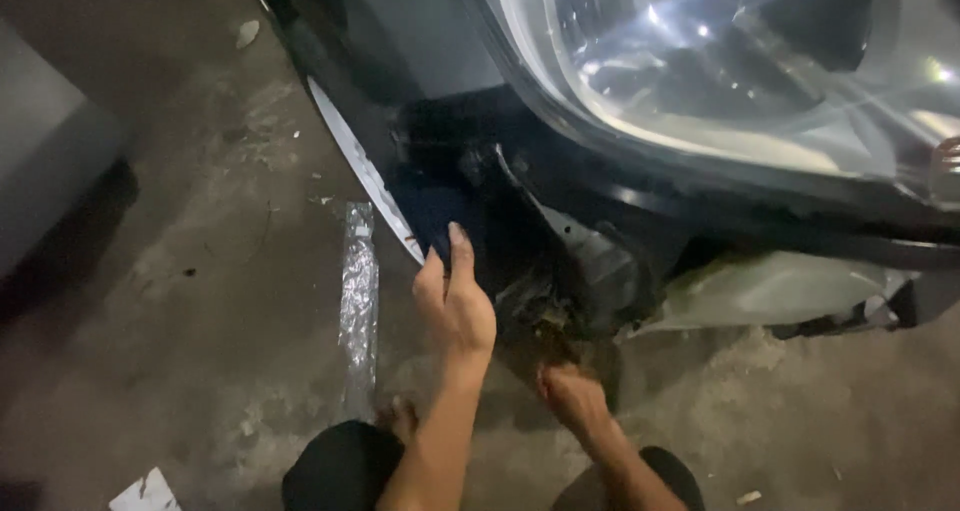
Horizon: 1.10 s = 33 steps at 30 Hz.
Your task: The person cleans the engine bay of a car using a brush and a cloth. They scrub various components, including the engine cover and the area around the battery, then wipe the surfaces with the cloth. The person also cleans the front bumper and headlight area.
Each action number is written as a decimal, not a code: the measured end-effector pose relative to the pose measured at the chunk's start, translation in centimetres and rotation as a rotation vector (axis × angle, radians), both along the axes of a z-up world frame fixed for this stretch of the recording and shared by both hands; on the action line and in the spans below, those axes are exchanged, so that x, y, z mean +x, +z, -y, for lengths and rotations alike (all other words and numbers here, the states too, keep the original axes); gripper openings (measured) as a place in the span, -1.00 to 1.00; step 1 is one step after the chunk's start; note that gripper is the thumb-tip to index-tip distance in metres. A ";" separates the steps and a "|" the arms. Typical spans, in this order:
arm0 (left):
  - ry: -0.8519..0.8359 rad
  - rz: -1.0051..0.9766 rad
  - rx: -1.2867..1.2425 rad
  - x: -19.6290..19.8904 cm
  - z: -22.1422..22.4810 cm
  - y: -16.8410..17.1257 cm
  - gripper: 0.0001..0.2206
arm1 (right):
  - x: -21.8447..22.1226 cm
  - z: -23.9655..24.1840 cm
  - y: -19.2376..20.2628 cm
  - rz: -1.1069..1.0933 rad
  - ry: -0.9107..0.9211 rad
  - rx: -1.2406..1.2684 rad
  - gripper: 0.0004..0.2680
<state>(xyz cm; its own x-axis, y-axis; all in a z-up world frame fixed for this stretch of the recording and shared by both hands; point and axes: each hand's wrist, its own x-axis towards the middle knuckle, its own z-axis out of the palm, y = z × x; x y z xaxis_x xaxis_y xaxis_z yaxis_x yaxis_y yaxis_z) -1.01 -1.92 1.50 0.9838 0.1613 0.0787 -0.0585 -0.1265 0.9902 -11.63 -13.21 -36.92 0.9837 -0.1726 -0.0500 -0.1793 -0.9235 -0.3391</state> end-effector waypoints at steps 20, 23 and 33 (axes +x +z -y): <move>-0.191 0.120 -0.044 -2.3 0.5 -4.0 -0.61 | -6.7 1.0 23.4 0.927 0.115 0.026 -0.69; -0.147 0.078 -0.072 -2.2 0.3 -3.1 -0.65 | -5.4 0.6 22.2 0.836 0.011 0.049 -0.55; 0.016 -0.095 -0.056 -1.9 0.3 -3.3 -0.59 | 2.4 -0.9 34.5 1.017 -0.015 0.086 -0.73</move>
